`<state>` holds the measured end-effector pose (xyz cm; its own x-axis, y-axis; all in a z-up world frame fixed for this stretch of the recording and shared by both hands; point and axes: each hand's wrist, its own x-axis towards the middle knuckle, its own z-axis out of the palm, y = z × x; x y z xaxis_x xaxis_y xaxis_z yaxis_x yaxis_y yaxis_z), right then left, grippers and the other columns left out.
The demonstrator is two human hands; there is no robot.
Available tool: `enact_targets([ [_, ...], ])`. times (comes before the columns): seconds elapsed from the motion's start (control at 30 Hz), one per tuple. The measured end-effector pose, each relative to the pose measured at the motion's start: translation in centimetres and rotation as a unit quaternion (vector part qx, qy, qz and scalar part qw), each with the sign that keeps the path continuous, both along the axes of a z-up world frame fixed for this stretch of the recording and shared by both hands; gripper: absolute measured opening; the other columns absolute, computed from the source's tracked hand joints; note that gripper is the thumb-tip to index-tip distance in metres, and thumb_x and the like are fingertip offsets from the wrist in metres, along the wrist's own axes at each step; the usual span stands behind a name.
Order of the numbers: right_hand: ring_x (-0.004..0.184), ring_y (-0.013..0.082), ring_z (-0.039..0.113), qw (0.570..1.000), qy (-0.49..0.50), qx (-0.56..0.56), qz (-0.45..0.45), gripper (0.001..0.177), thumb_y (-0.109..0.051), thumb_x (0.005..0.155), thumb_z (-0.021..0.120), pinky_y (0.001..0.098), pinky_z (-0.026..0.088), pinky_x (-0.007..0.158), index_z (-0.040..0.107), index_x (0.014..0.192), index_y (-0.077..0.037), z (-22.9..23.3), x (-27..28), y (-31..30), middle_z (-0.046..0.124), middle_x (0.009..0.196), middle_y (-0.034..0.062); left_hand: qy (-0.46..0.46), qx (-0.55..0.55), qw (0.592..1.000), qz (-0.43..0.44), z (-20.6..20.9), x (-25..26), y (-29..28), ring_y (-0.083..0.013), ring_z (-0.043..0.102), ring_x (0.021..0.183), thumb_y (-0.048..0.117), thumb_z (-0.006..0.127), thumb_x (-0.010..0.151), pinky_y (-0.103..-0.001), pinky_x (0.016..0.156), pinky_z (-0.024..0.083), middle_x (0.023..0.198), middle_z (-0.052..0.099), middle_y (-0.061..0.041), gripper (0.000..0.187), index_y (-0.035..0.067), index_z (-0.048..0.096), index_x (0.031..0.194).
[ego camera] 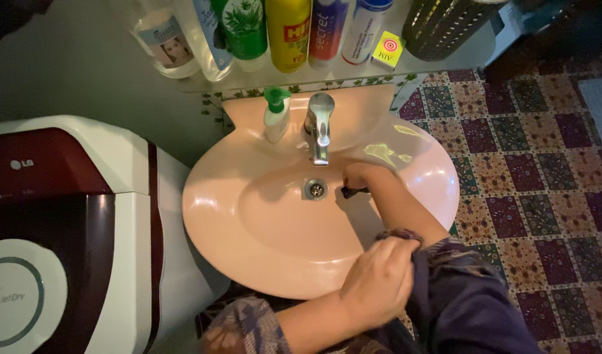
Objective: The person cleans a pink bathroom sink using a dark cloth and liquid soap. They scrub the basin, faucet, and surrounding areas, rinse the cloth under running water, and wipe the washing machine lid before placing the cloth on it.
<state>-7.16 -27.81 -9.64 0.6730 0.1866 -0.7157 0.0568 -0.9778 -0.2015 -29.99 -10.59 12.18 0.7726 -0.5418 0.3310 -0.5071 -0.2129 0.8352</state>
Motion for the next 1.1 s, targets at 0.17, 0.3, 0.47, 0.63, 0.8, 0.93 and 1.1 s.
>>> enact_targets([
  [0.17, 0.093, 0.0286, 0.071, 1.0, -0.006, -0.003, -0.022, 0.027, -0.021, 0.088, 0.063, 0.0434, 0.056, 0.08, 0.077, 0.11, -0.019, 1.0, -0.2, -0.3, 0.076, 0.103, 0.0087, -0.001, -0.053, 0.998, -0.037, 0.1, -0.3, 0.8, -0.0359, 0.065, 0.108, 0.02, 0.073, 0.092, -0.041, 0.094, 0.054, 0.115, 0.066, -0.019, 0.029, -0.001, 0.065, 0.11],
  [0.3, 0.095, 0.0283, 0.07, 1.0, -0.005, 0.001, -0.028, 0.028, -0.021, 0.087, 0.064, 0.0434, 0.056, 0.081, 0.077, 0.112, -0.02, 2.0, -0.2, -0.1, 0.075, 0.104, 0.0079, 0.299, 0.023, 0.952, -0.062, -1.5, -3.2, 0.3, -0.0315, 0.071, 0.086, 0.025, 0.067, 0.096, -0.038, 0.078, 0.055, 0.095, 0.07, -0.021, 0.032, -0.004, 0.07, 0.107],
  [0.47, 0.093, 0.0295, 0.072, 0.999, 0.018, 0.015, -0.044, 0.028, -0.018, 0.087, 0.063, 0.0444, 0.057, 0.081, 0.077, 0.112, -0.017, 0.4, 0.3, -0.5, 0.077, 0.102, 0.0112, 0.673, -0.33, 0.661, -0.04, -4.0, -4.5, -2.9, -0.019, 0.064, 0.112, 0.025, 0.066, 0.099, -0.029, 0.1, 0.049, 0.116, 0.069, -0.012, 0.041, -0.002, 0.065, 0.13],
  [0.63, 0.091, 0.0284, 0.068, 0.992, -0.055, 0.094, 0.068, 0.028, -0.021, 0.083, 0.067, 0.0417, 0.053, 0.081, 0.077, 0.109, -0.018, -5.6, 2.5, -1.9, 0.075, 0.102, 0.0094, 0.239, -0.03, 0.97, -0.034, -1.9, -2.3, 0.0, -0.0321, 0.059, 0.105, 0.031, 0.066, 0.096, -0.041, 0.091, 0.047, 0.11, 0.061, -0.021, 0.048, -0.001, 0.047, 0.127],
  [0.8, 0.08, 0.0259, 0.067, 0.982, -0.083, 0.167, 0.02, 0.024, -0.023, 0.09, 0.068, 0.0407, 0.052, 0.074, 0.076, 0.104, -0.005, -5.4, 2.9, -0.8, 0.075, 0.092, 0.0168, 0.231, -0.029, 0.957, 0.174, -11.8, 6.2, 0.8, -0.022, 0.065, 0.09, 0.027, 0.071, 0.094, -0.038, 0.081, 0.054, 0.096, 0.064, -0.007, 0.032, 0.007, 0.058, 0.115],
  [0.93, 0.066, 0.0221, 0.063, 0.933, -0.027, 0.331, -0.137, 0.024, -0.019, 0.095, 0.061, 0.0379, 0.051, 0.06, 0.074, 0.103, -0.001, -2.4, 0.4, 2.9, 0.072, 0.081, 0.0131, 0.317, -0.09, 0.88, 0.343, -18.2, 14.2, 5.7, -0.0245, 0.055, 0.116, 0.046, 0.073, 0.089, -0.043, 0.098, 0.049, 0.132, 0.049, -0.011, 0.066, 0.011, 0.047, 0.139],
  [1.1, 0.066, 0.0223, 0.055, 0.793, 0.074, 0.499, -0.342, 0.042, -0.033, 0.11, 0.056, 0.0375, 0.042, 0.054, 0.064, 0.117, 0.008, -1.2, -4.9, 7.2, 0.066, 0.085, 0.0116, 0.612, -0.168, 0.723, 0.272, -22.5, 16.8, 5.8, -0.024, 0.047, 0.119, 0.052, 0.063, 0.092, -0.063, 0.094, 0.045, 0.136, 0.047, -0.002, 0.063, 0.023, 0.039, 0.142],
])
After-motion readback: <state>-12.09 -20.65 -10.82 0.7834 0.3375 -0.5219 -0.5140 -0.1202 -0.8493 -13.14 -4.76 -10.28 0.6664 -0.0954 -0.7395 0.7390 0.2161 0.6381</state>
